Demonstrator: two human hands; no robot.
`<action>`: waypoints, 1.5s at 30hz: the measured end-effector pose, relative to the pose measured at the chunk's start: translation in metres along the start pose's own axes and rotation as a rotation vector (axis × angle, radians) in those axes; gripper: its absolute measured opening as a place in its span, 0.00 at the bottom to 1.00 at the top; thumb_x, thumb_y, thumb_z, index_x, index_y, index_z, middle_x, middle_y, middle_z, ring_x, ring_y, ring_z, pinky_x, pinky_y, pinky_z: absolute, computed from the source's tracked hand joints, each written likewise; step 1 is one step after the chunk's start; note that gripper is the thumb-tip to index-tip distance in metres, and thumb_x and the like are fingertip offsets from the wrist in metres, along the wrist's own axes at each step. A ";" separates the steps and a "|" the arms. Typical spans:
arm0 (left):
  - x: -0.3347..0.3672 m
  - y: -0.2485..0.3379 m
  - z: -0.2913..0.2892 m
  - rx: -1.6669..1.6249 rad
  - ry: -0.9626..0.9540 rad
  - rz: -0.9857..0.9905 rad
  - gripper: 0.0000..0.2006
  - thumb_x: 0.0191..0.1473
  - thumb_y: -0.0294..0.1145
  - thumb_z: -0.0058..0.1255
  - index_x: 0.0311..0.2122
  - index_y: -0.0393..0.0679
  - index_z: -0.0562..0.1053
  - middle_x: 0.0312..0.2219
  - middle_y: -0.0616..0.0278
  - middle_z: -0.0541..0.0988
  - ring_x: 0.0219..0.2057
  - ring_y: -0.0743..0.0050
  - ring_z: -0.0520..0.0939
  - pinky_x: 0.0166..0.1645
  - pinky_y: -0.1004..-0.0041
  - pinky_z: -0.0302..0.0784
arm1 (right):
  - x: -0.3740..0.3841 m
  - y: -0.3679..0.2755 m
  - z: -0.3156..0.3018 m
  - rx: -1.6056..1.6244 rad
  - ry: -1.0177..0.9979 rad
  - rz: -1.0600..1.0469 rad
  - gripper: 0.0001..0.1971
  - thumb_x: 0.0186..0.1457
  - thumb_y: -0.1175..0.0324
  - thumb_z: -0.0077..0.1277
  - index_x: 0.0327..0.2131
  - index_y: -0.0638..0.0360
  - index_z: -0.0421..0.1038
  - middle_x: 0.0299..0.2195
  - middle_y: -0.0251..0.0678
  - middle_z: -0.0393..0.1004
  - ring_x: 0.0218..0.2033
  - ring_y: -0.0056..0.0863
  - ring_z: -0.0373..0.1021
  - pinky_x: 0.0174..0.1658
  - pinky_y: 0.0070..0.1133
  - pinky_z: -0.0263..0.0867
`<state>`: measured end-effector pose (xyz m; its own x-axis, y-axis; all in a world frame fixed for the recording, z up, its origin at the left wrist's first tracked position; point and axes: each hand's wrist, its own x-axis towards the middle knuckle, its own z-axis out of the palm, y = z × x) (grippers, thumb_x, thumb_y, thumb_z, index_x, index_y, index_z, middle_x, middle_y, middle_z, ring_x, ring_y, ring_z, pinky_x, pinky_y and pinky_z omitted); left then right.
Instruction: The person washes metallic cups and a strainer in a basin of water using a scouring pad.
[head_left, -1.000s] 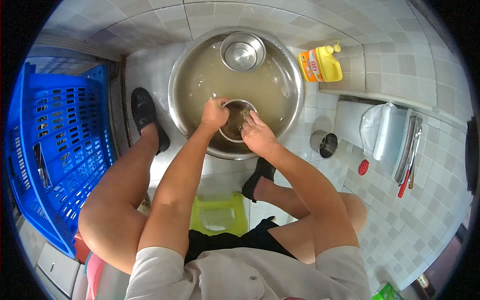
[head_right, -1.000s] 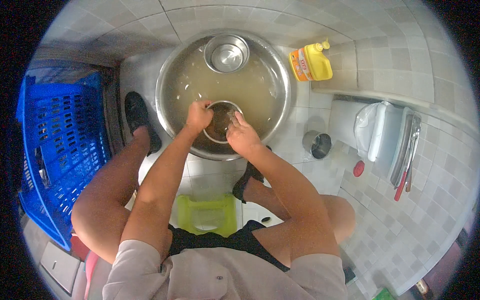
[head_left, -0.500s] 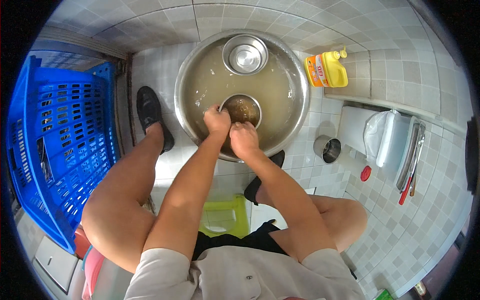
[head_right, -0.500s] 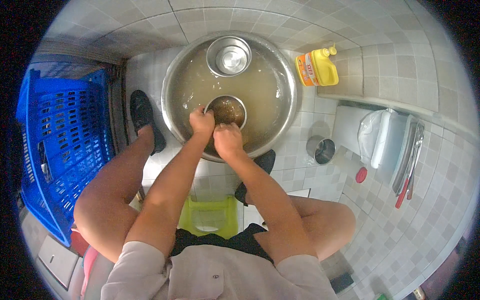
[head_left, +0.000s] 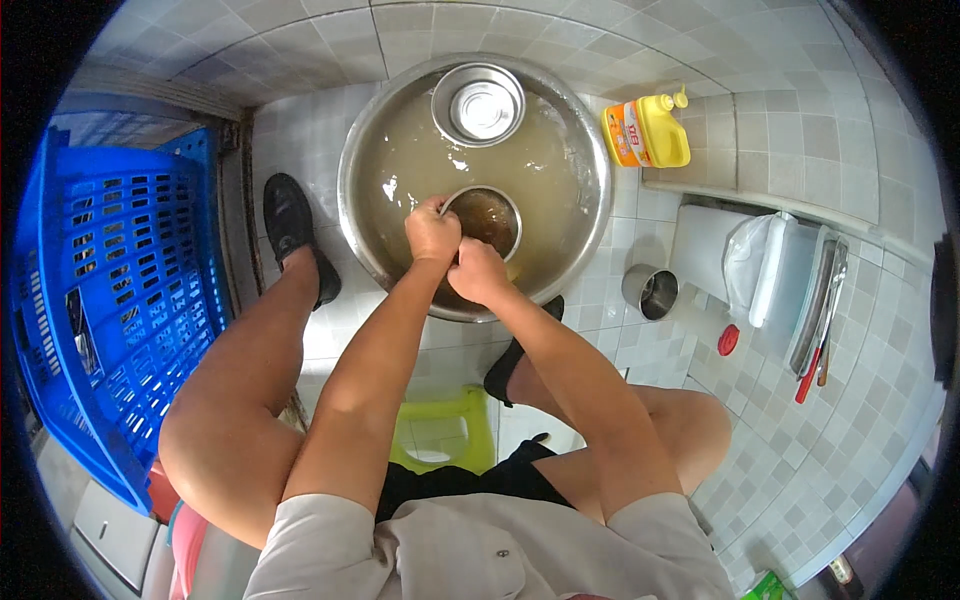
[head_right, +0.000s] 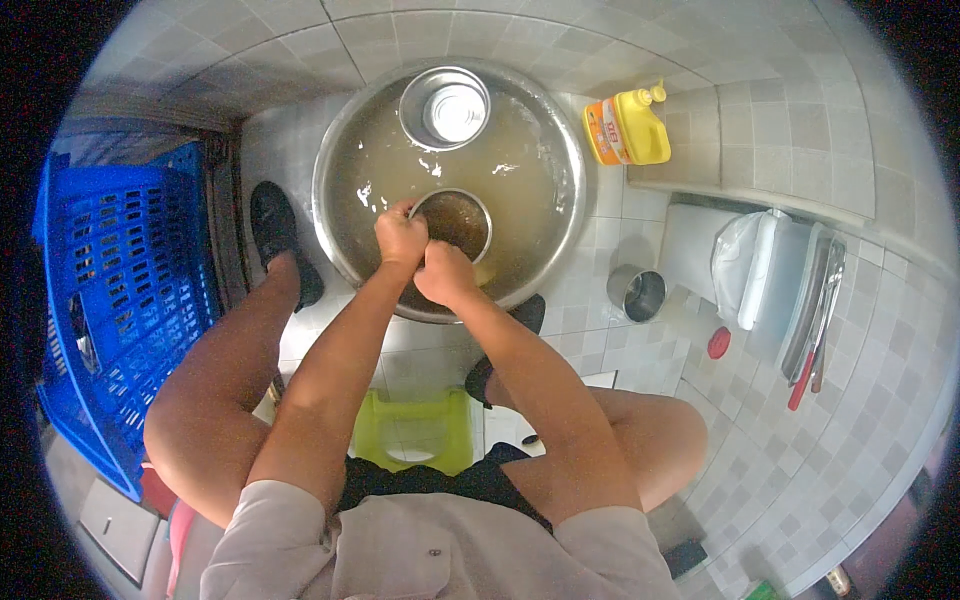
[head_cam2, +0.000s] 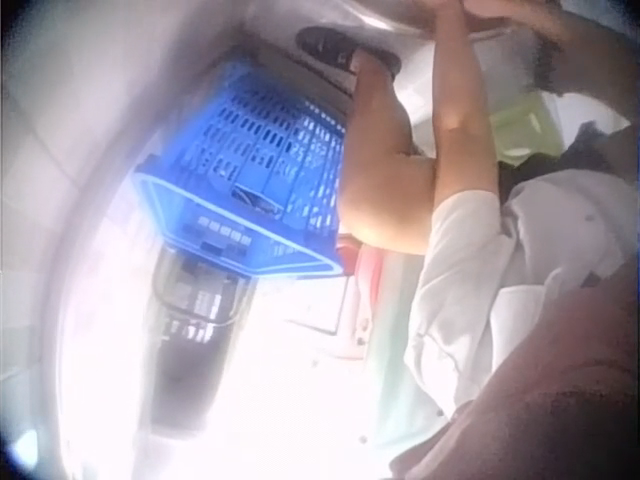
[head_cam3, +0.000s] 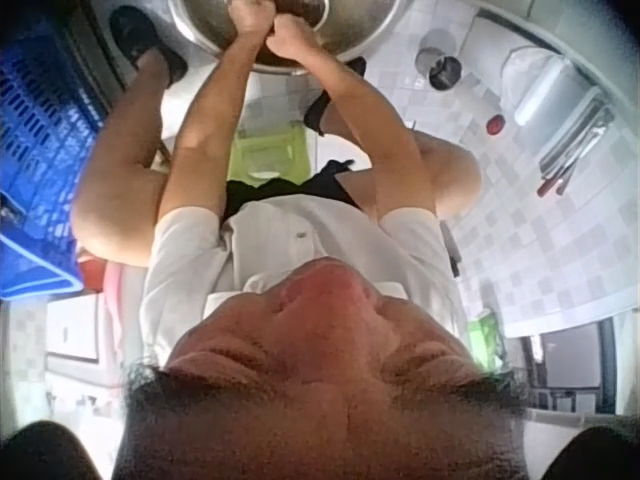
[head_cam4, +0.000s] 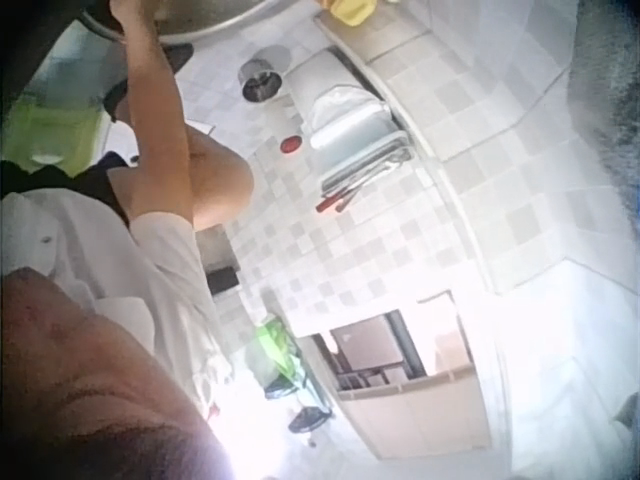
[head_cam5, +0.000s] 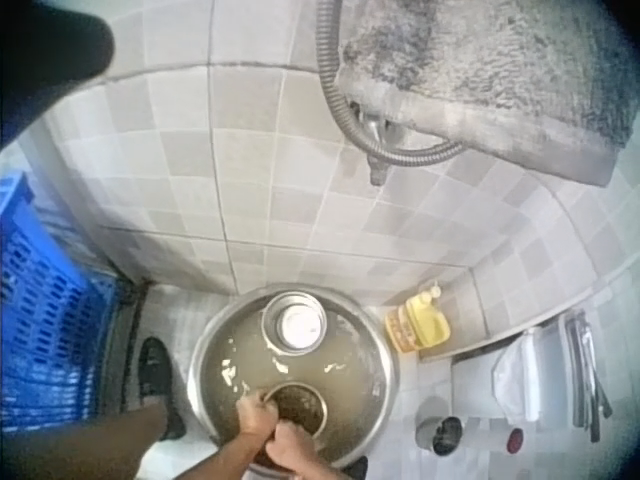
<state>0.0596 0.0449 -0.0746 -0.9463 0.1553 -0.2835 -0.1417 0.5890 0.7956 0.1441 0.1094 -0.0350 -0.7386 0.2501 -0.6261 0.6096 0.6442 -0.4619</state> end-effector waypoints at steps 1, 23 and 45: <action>0.002 -0.003 -0.006 0.009 -0.005 0.037 0.13 0.44 0.23 0.51 0.36 0.42 0.82 0.31 0.42 0.81 0.35 0.44 0.84 0.43 0.60 0.80 | 0.000 -0.006 0.003 0.055 0.072 -0.076 0.11 0.47 0.67 0.55 0.31 0.66 0.76 0.36 0.55 0.77 0.41 0.53 0.75 0.51 0.41 0.67; -0.012 -0.005 0.002 -0.098 0.132 -0.354 0.13 0.46 0.25 0.52 0.39 0.34 0.79 0.33 0.38 0.82 0.38 0.43 0.84 0.46 0.59 0.77 | -0.013 0.000 0.012 -0.454 0.510 -0.354 0.09 0.53 0.71 0.46 0.35 0.62 0.74 0.34 0.42 0.76 0.40 0.38 0.73 0.63 0.39 0.56; 0.024 -0.008 -0.020 -0.132 -0.312 -0.076 0.12 0.44 0.21 0.54 0.37 0.37 0.81 0.26 0.50 0.83 0.28 0.65 0.84 0.39 0.69 0.78 | -0.025 0.052 -0.033 -0.581 0.341 -0.696 0.10 0.52 0.73 0.45 0.38 0.59 0.73 0.38 0.39 0.74 0.46 0.36 0.70 0.66 0.36 0.54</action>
<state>0.0321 0.0279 -0.0769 -0.7998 0.3620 -0.4788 -0.2642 0.5039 0.8224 0.1845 0.1608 -0.0223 -0.9802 -0.1847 -0.0713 -0.1651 0.9613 -0.2206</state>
